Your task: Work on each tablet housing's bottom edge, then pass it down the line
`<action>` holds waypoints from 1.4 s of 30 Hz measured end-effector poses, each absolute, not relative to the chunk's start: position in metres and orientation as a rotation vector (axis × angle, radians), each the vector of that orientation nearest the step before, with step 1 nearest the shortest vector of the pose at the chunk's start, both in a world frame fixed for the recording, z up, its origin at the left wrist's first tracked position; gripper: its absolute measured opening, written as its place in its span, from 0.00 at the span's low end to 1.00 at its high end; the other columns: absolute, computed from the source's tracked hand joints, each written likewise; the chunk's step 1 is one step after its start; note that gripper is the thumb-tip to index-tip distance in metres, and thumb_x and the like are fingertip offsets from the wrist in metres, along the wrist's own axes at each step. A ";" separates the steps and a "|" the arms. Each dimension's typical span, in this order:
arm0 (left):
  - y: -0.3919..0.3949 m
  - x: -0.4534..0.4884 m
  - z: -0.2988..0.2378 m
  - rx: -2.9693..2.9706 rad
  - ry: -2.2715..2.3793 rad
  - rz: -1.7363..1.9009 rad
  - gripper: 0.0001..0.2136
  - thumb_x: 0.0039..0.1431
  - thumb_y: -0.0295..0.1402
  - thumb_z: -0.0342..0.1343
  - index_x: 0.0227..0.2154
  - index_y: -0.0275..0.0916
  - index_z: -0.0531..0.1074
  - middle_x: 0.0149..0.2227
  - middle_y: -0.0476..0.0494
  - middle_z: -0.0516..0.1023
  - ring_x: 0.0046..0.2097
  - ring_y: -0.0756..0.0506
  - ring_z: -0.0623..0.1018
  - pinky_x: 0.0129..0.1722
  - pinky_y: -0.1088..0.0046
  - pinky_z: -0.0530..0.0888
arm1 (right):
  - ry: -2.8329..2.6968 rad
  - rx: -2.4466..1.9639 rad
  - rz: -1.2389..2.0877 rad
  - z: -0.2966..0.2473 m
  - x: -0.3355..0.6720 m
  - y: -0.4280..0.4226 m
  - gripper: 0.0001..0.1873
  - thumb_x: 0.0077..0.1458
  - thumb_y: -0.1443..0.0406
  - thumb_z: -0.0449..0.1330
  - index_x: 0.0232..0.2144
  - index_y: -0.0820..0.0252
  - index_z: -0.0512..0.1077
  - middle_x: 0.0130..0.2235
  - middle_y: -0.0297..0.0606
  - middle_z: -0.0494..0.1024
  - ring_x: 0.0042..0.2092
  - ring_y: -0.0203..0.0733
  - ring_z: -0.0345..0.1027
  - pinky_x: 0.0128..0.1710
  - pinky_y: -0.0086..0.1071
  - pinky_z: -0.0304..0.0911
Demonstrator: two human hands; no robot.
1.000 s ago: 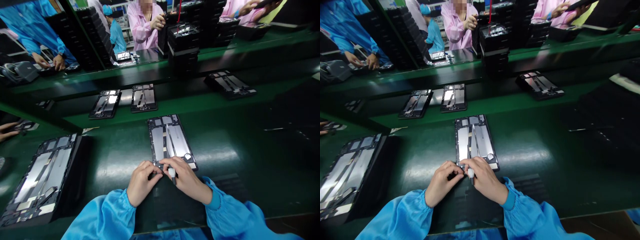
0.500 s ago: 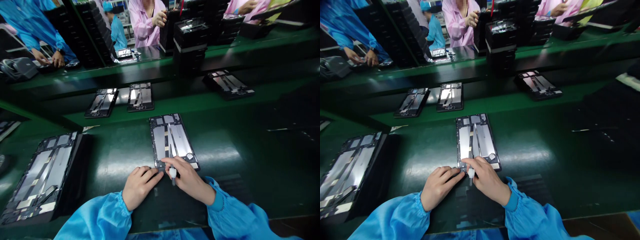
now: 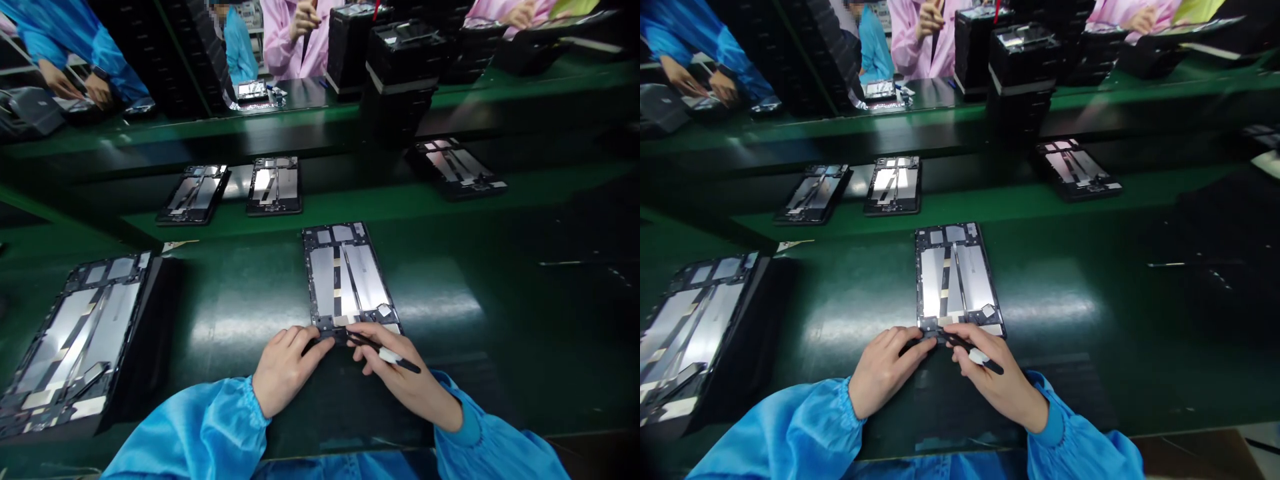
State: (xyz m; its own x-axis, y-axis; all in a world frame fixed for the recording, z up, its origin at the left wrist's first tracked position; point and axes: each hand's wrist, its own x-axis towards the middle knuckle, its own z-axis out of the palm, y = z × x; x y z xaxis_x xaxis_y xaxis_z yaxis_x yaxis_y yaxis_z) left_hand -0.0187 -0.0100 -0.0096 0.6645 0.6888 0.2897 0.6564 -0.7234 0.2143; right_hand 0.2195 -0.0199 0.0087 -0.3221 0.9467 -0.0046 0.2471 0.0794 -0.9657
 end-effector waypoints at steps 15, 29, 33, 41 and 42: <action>-0.007 -0.022 -0.007 2.786 1.098 0.611 0.15 0.68 0.25 0.47 0.54 0.42 0.69 0.47 0.40 0.73 0.43 0.44 0.73 0.39 0.66 0.73 | -1.618 -1.403 1.187 -0.003 0.234 -0.016 0.07 0.62 0.63 0.55 0.37 0.58 0.71 0.25 0.34 0.75 0.24 0.38 0.71 0.24 0.31 0.69; -0.001 -0.030 -0.005 2.762 1.003 0.735 0.12 0.67 0.27 0.51 0.50 0.40 0.72 0.47 0.41 0.76 0.47 0.45 0.75 0.42 0.68 0.73 | -1.816 -1.142 1.319 0.016 0.218 -0.013 0.09 0.63 0.64 0.56 0.43 0.56 0.74 0.43 0.40 0.80 0.37 0.41 0.77 0.39 0.34 0.74; -0.016 -0.040 0.001 2.714 0.976 0.744 0.12 0.67 0.27 0.51 0.51 0.38 0.71 0.48 0.41 0.76 0.50 0.45 0.74 0.44 0.69 0.73 | -1.572 -1.259 1.442 0.010 0.220 -0.023 0.08 0.61 0.60 0.58 0.39 0.57 0.73 0.33 0.36 0.78 0.25 0.35 0.72 0.24 0.29 0.72; -0.049 -0.050 -0.004 2.833 0.693 0.458 0.12 0.67 0.29 0.51 0.50 0.45 0.73 0.53 0.44 0.74 0.51 0.43 0.72 0.45 0.67 0.69 | -1.898 -1.300 1.378 0.006 0.195 -0.029 0.06 0.60 0.64 0.59 0.30 0.58 0.70 0.28 0.32 0.74 0.27 0.37 0.69 0.26 0.29 0.64; -0.049 -0.050 -0.005 2.835 0.701 0.446 0.13 0.66 0.29 0.52 0.51 0.46 0.72 0.53 0.43 0.74 0.51 0.43 0.72 0.45 0.67 0.69 | -1.929 -1.298 1.311 0.006 0.193 -0.027 0.05 0.59 0.65 0.60 0.30 0.58 0.70 0.28 0.33 0.74 0.28 0.38 0.69 0.26 0.29 0.63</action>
State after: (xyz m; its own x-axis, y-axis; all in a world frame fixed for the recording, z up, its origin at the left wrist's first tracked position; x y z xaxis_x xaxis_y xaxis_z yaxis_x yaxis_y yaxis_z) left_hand -0.0499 -0.0491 -0.0046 0.8433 0.4793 0.2432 0.4231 -0.8710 0.2498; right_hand 0.1930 -0.0272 0.0062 -0.4436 0.8877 -0.1230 0.4412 0.0969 -0.8922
